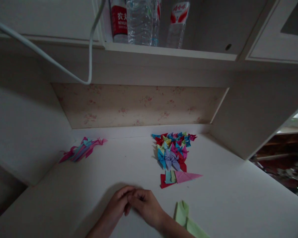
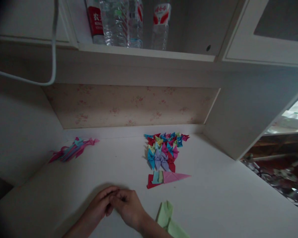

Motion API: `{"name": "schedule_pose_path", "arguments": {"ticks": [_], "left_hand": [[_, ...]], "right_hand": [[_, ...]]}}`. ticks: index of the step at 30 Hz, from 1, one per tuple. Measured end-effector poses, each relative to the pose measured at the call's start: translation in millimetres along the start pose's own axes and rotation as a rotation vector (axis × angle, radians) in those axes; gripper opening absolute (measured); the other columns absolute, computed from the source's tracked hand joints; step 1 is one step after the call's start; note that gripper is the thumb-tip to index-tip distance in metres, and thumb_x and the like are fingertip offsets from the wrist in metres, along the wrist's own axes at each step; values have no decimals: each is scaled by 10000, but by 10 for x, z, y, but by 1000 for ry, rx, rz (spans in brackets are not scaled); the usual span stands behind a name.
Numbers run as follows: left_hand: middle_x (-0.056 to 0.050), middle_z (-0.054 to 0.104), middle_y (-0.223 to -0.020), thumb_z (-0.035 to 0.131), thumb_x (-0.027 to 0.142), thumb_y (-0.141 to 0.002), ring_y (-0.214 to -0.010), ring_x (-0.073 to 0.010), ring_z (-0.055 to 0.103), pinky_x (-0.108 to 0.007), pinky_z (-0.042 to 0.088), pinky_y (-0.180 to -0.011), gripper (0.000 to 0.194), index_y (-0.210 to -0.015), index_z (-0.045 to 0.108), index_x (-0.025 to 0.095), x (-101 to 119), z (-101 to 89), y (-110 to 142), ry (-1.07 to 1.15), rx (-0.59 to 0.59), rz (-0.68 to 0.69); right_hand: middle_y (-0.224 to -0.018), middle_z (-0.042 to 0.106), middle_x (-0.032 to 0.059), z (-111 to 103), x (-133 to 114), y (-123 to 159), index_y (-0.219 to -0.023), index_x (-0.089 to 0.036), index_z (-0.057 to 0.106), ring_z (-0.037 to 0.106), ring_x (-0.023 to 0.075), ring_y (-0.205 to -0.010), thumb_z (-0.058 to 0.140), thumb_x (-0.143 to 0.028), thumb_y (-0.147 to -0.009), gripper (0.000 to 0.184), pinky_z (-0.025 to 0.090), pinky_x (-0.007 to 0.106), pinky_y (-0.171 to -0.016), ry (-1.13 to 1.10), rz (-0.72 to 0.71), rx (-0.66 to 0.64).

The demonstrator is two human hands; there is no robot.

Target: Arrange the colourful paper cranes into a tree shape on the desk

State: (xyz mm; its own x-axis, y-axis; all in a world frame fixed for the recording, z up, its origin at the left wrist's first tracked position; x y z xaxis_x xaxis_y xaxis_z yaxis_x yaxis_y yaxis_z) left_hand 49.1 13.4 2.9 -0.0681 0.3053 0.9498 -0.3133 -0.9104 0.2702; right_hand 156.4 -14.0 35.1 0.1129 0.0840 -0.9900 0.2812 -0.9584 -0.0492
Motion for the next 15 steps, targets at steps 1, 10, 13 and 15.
{"name": "schedule_pose_path", "arguments": {"ticks": [1, 10, 13, 15], "left_hand": [[36, 540, -579, 626, 313, -661, -437, -55, 348, -196, 233, -412, 214, -780, 661, 139, 7, -4, 0, -11, 7, 8], [37, 516, -578, 569, 319, -736, -442, -65, 379, -201, 259, -418, 217, -798, 654, 130, -22, -4, -11, -101, -28, 30], [44, 501, -572, 567, 312, -751, -441, -66, 377, -200, 256, -412, 202, -802, 650, 135, -18, -5, -6, -84, -42, 46], [44, 503, -583, 566, 279, -742, -451, -65, 382, -196, 266, -419, 174, -799, 650, 138, 13, 7, 9, -78, -40, 46]], "right_hand": [[-632, 663, -5, 24, 40, -23, -661, -171, 717, 563, 107, -596, 477, -436, -910, 435, 393, 211, -611, -26, -12, 9], [-674, 683, 0, 15, 109, 27, -706, -182, 729, 589, 113, -625, 470, -451, -919, 430, 400, 218, -617, 16, -30, 22], [-651, 662, -7, 18, 103, 11, -707, -189, 729, 571, 113, -617, 469, -462, -918, 431, 391, 218, -610, 36, -27, 28], [-655, 655, -6, 21, 83, 2, -707, -192, 726, 576, 119, -638, 461, -461, -922, 434, 395, 221, -628, 31, -31, 20]]}}
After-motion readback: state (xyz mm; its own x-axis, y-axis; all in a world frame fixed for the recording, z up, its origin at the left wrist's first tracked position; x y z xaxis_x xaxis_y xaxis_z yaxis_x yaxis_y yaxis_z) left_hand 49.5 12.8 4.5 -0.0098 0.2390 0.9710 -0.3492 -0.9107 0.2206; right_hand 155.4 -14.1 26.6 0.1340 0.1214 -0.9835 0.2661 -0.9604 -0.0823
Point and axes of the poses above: each hand's wrist, its own y-axis away from the middle knuckle, its own z-axis out of the palm, x = y × z, the point moved 5 cm from there along -y, towards the middle knuckle
